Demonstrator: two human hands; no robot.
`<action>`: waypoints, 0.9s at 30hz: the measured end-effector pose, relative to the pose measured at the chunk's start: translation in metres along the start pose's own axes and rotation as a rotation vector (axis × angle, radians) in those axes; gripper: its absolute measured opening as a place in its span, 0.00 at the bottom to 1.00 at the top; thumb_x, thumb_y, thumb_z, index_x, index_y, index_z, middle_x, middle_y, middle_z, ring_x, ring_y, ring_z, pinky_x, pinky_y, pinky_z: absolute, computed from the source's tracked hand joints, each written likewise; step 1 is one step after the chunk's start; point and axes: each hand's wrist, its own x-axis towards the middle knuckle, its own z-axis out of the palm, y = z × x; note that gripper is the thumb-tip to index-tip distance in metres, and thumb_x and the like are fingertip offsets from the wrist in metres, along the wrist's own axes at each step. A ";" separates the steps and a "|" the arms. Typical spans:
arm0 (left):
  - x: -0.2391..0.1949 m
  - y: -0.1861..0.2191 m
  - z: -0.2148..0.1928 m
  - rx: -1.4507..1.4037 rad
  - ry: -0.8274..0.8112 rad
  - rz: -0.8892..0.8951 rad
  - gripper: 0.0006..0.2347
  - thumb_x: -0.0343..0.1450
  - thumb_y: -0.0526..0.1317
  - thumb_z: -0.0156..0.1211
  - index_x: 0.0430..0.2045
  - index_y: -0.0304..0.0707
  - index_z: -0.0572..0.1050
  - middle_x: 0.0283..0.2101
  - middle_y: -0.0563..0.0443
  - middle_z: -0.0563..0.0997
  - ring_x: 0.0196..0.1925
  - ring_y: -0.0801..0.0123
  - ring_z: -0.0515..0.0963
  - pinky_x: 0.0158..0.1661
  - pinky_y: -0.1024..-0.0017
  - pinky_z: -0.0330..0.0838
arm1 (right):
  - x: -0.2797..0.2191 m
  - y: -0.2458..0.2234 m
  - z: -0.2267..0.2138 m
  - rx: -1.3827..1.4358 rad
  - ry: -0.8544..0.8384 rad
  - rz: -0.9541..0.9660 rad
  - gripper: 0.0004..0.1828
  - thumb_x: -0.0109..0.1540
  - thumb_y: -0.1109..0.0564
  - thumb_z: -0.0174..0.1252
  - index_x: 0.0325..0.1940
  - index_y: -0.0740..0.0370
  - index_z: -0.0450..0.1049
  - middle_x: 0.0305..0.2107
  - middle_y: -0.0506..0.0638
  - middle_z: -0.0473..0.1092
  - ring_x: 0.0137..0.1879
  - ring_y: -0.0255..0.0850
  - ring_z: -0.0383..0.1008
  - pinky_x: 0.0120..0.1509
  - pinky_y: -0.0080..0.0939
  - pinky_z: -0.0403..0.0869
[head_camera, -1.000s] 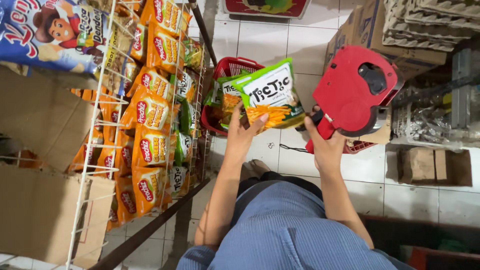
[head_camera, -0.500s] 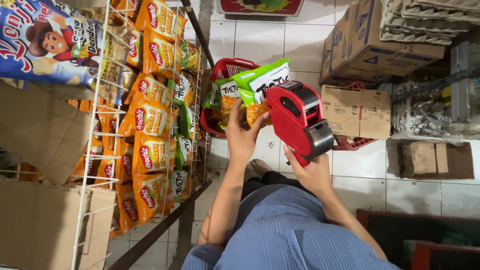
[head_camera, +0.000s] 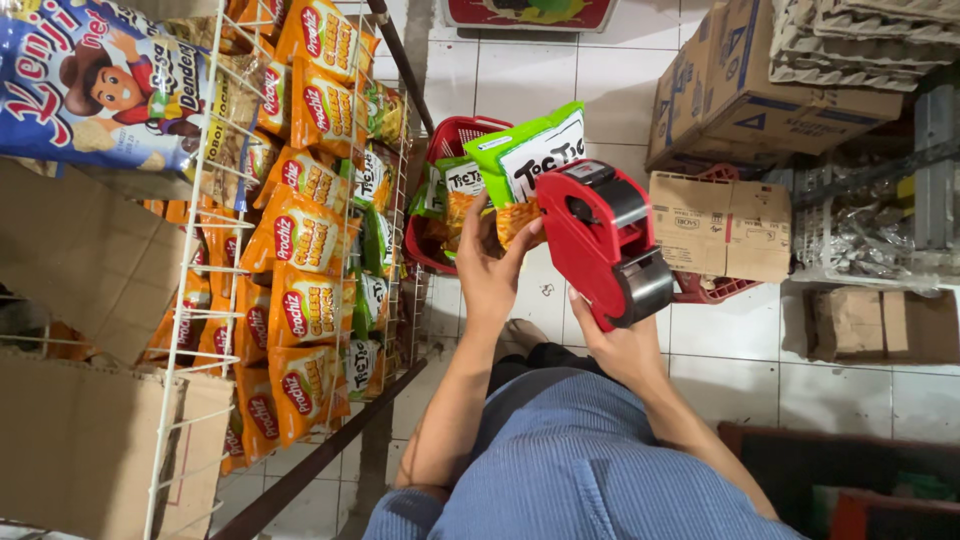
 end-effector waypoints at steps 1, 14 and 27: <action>0.001 0.001 0.000 0.029 0.011 -0.010 0.28 0.71 0.26 0.65 0.66 0.23 0.60 0.52 0.36 0.80 0.51 0.64 0.82 0.51 0.69 0.80 | 0.002 0.001 0.000 0.007 -0.028 0.030 0.11 0.64 0.59 0.63 0.48 0.67 0.76 0.36 0.52 0.77 0.41 0.40 0.77 0.47 0.41 0.75; 0.016 0.003 -0.013 0.204 0.132 0.078 0.27 0.71 0.30 0.67 0.65 0.24 0.63 0.52 0.42 0.80 0.52 0.69 0.80 0.54 0.73 0.76 | -0.004 0.017 -0.004 0.091 -0.069 0.046 0.12 0.62 0.60 0.66 0.48 0.67 0.77 0.37 0.51 0.78 0.43 0.36 0.78 0.48 0.37 0.76; -0.008 0.019 -0.008 0.137 -0.125 -0.081 0.28 0.69 0.31 0.68 0.64 0.25 0.64 0.50 0.42 0.81 0.50 0.70 0.81 0.50 0.73 0.77 | 0.050 0.019 -0.037 0.148 0.218 -0.078 0.27 0.54 0.62 0.75 0.53 0.70 0.72 0.46 0.50 0.73 0.51 0.37 0.74 0.60 0.39 0.73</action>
